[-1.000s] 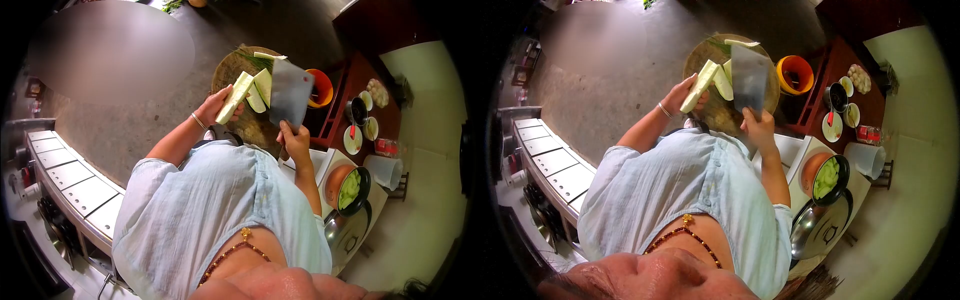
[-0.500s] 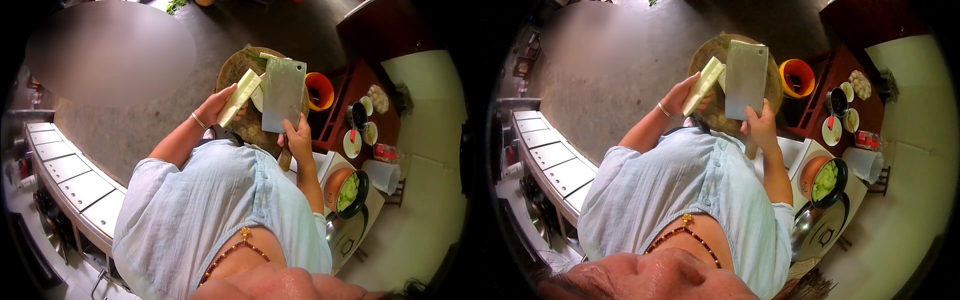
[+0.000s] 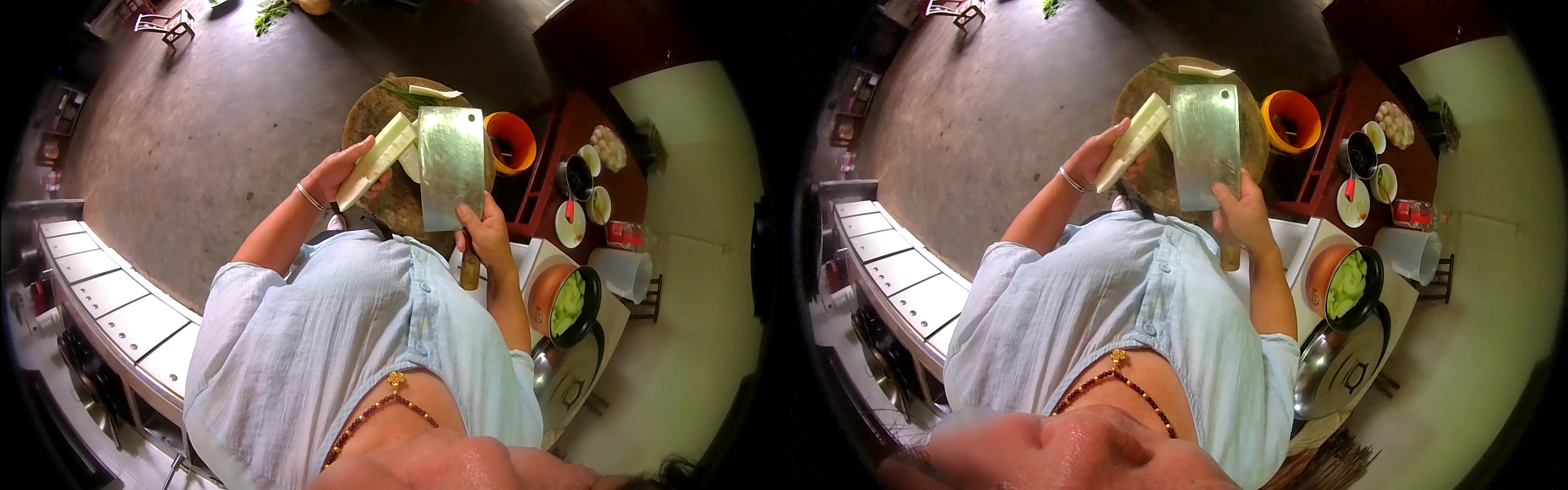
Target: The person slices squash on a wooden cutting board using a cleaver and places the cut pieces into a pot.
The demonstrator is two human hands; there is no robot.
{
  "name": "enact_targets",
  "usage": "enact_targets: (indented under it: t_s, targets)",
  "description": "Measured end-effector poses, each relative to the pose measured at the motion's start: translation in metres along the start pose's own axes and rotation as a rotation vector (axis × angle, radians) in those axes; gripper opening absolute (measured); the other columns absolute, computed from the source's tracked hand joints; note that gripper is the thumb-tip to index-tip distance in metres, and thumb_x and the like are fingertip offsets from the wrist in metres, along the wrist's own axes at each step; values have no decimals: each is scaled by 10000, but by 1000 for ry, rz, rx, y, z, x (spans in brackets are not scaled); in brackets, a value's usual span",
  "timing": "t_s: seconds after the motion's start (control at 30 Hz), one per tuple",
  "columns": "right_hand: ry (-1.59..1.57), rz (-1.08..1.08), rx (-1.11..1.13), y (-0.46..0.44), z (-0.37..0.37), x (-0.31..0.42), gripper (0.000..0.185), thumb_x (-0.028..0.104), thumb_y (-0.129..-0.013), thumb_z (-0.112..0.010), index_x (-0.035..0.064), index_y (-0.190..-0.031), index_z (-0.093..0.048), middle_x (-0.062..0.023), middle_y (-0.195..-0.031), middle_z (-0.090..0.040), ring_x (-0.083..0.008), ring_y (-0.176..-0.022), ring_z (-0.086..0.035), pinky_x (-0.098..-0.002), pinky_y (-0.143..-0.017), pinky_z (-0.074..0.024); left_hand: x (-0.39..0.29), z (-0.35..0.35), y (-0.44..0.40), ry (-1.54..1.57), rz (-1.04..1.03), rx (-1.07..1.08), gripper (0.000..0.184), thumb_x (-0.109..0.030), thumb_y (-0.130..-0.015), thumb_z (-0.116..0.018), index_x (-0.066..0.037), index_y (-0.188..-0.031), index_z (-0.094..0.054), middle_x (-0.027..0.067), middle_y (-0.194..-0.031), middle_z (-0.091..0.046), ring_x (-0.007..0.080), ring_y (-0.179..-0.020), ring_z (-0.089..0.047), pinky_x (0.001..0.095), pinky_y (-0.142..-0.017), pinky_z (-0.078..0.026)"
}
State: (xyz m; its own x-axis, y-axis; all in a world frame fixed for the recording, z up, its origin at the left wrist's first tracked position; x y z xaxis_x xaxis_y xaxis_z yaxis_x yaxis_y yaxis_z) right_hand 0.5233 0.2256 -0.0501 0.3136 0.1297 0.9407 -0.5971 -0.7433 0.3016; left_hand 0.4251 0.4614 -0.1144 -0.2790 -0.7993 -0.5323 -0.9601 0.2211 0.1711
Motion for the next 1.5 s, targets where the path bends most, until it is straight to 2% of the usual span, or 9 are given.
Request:
enact_targets:
  t_s: [0.2, 0.3, 0.5, 0.6, 0.93, 1.1, 1.3, 1.5]
  targets:
    - [-11, 2, 1, 0, -2, 4, 277, 147, -957, -553, 10, -1181, -467, -74, -899, -602, -92, -462, -459, -220, -417, -396, -3, 1, -2, -48, -12, -34, 561, -543, -963, -417, -34, -1160, -546, 88, -846, -588, 154, -691, -547, 286, -610, -487]
    - [-16, -7, -13, -1, 0, 4, 274, 150, -959, -550, 10, -1179, -467, -76, -903, -601, -94, -461, -458, -221, -416, -396, -4, 2, -6, -123, -16, -104, 578, -560, -965, -384, -35, -1149, -543, 75, -811, -568, 155, -679, -531, 282, -602, -449]
    - [-19, -17, -36, -1, 1, 6, 273, 157, -960, -547, 2, -1169, -466, -79, -902, -600, -95, -456, -454, -222, -412, -392, -9, 2, -10, -180, -54, -155, 579, -550, -962, -408, -11, -1099, -566, 81, -789, -585, 156, -670, -545, 283, -600, -453]
    - [-20, -19, -33, -1, 1, 7, 271, 154, -960, -544, -2, -1167, -464, -78, -895, -601, -92, -452, -452, -222, -408, -386, -12, -4, -9, -186, -40, -261, 563, -538, -966, -413, -9, -1078, -573, 77, -792, -586, 152, -664, -543, 280, -597, -455]
    - [25, -63, -14, 0, 4, -3, 269, 142, -956, -551, 26, -1181, -462, -66, -879, -600, -88, -447, -452, -218, -408, -379, -17, -9, -11, -220, -38, -235, 550, -531, -974, -401, -17, -1040, -585, 71, -797, -583, 148, -658, -533, 279, -598, -458]
    - [148, -106, 22, 2, 8, -11, 297, 132, -951, -559, 27, -1209, -454, -55, -870, -590, -89, -448, -450, -223, -413, -384, -26, -16, -14, -199, -30, -229, 526, -514, -975, -418, -20, -1039, -585, 69, -790, -583, 151, -641, -542, 285, -581, -465]
    - [146, -95, 64, 4, 6, -7, 319, 122, -947, -561, 27, -1232, -451, -49, -883, -584, -92, -449, -443, -228, -412, -382, -44, -27, -16, -341, 17, -333, 506, -500, -974, -438, -26, -1048, -600, 77, -794, -606, 154, -615, -569, 278, -542, -486]
    - [148, -64, 40, 3, 9, -3, 316, 142, -948, -570, 28, -1222, -462, -47, -887, -583, -92, -449, -439, -229, -409, -384, -58, -36, -25, -594, -51, -381, 533, -522, -962, -452, -39, -1113, -618, 38, -851, -625, 110, -662, -597, 256, -589, -520]
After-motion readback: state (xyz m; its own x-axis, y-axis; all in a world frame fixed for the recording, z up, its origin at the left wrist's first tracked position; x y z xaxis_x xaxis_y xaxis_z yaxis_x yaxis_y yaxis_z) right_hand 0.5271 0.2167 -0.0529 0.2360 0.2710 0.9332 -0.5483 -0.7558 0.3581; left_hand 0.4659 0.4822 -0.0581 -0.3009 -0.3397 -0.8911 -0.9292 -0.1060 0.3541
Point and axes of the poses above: each hand's wrist, its own y-axis away from the middle knuckle, its own z-axis out of the back of the hand, x = y × z, the point moved 4 cm from there along -y, towards the middle knuckle
